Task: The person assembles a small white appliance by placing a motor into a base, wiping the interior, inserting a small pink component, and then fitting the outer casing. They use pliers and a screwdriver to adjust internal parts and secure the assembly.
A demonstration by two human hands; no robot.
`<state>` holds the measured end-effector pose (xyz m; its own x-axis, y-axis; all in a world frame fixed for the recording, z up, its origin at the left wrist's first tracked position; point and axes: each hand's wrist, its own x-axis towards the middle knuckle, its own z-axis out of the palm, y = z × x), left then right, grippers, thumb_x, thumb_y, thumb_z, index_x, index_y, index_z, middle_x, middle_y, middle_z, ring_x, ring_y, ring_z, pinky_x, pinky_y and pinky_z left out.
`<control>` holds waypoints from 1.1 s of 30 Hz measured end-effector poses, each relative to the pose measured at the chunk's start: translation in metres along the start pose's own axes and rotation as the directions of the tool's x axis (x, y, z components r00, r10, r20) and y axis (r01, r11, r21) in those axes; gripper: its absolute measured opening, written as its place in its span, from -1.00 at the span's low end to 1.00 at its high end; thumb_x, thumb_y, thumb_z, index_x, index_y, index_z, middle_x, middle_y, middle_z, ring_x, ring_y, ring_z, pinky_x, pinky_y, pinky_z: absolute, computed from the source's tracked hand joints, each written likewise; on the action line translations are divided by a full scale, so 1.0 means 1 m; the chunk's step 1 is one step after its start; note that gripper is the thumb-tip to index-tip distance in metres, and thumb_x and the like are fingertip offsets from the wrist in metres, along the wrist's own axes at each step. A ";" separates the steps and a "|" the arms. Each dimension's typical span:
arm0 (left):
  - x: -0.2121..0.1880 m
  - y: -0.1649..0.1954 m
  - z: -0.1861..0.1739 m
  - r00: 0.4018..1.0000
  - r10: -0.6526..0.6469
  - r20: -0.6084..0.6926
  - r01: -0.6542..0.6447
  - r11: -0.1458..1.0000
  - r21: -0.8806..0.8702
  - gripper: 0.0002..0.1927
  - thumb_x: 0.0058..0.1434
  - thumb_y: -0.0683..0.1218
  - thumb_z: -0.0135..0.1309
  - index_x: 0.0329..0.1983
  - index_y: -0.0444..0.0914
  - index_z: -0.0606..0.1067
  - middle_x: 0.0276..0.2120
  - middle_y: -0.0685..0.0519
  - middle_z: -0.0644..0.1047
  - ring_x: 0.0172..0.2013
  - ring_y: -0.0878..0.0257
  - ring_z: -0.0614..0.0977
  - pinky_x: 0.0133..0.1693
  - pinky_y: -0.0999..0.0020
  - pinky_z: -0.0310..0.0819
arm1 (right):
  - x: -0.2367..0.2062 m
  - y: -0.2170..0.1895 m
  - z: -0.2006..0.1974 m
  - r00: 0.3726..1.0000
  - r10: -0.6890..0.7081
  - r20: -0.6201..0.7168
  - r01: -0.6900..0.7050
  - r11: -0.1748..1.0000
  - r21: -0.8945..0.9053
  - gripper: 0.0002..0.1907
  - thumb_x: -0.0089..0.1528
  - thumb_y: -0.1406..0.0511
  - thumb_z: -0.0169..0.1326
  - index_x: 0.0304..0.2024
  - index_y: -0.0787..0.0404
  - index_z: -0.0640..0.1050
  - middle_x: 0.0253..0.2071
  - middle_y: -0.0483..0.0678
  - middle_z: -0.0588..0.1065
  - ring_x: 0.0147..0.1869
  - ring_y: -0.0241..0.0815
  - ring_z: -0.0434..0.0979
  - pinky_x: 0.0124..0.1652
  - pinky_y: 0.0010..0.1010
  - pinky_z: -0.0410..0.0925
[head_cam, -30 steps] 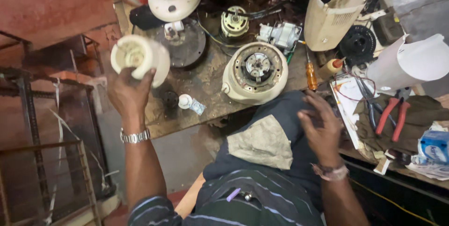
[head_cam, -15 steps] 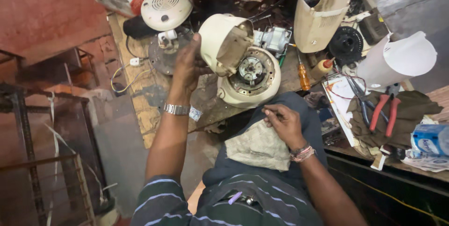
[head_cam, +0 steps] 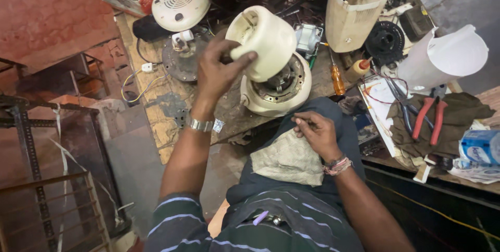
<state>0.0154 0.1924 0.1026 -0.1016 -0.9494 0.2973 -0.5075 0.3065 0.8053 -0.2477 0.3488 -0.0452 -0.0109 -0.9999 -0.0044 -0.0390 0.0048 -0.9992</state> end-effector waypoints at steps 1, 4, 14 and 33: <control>-0.003 0.006 0.003 0.997 0.081 -0.003 -0.081 0.997 -0.016 -0.56 0.09 0.11 0.42 -0.22 -0.36 0.65 -0.05 -0.10 0.59 -0.21 0.14 0.68 -0.22 0.29 0.60 | 0.000 -0.001 0.000 1.000 -0.005 -0.003 0.005 1.000 -0.031 -0.83 0.33 0.41 0.10 -0.06 0.38 0.60 -0.18 0.00 0.63 -0.27 -0.33 0.64 -0.35 -0.52 0.53; -0.009 0.020 0.006 0.959 0.285 -0.004 -0.285 0.959 -0.002 -0.56 0.07 0.07 0.46 -0.22 -0.38 0.64 0.12 -0.18 0.55 -0.04 0.02 0.69 -0.06 0.24 0.62 | 0.000 -0.003 0.001 1.000 -0.012 -0.012 0.011 0.997 -0.083 -0.84 0.33 0.42 0.10 -0.07 0.38 0.61 -0.20 0.00 0.64 -0.28 -0.33 0.65 -0.37 -0.52 0.53; -0.004 0.015 0.007 0.960 0.279 0.031 -0.280 0.958 0.053 -0.56 0.12 0.12 0.44 -0.24 -0.35 0.66 0.09 -0.21 0.57 0.00 0.02 0.68 -0.07 0.22 0.64 | 0.000 -0.003 0.000 1.000 -0.002 -0.008 0.001 1.000 -0.029 -0.84 0.33 0.43 0.10 -0.07 0.37 0.61 -0.20 0.00 0.63 -0.28 -0.34 0.64 -0.37 -0.52 0.54; 0.021 -0.060 -0.003 0.918 -0.299 0.260 0.344 0.276 -0.898 -0.31 0.35 0.28 -0.07 0.37 -0.24 0.29 0.23 -0.12 0.49 0.23 0.06 0.57 0.22 -0.02 0.48 | -0.001 -0.001 -0.002 1.000 -0.006 0.009 0.006 1.000 0.008 -0.83 0.34 0.43 0.10 -0.05 0.38 0.60 -0.17 0.00 0.63 -0.26 -0.34 0.64 -0.35 -0.53 0.54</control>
<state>0.0463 0.1545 0.0624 -0.1640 -0.9813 -0.1005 0.5932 -0.1795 0.7848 -0.2493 0.3502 -0.0437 -0.0016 -1.0000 0.0017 -0.0312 -0.0016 -0.9995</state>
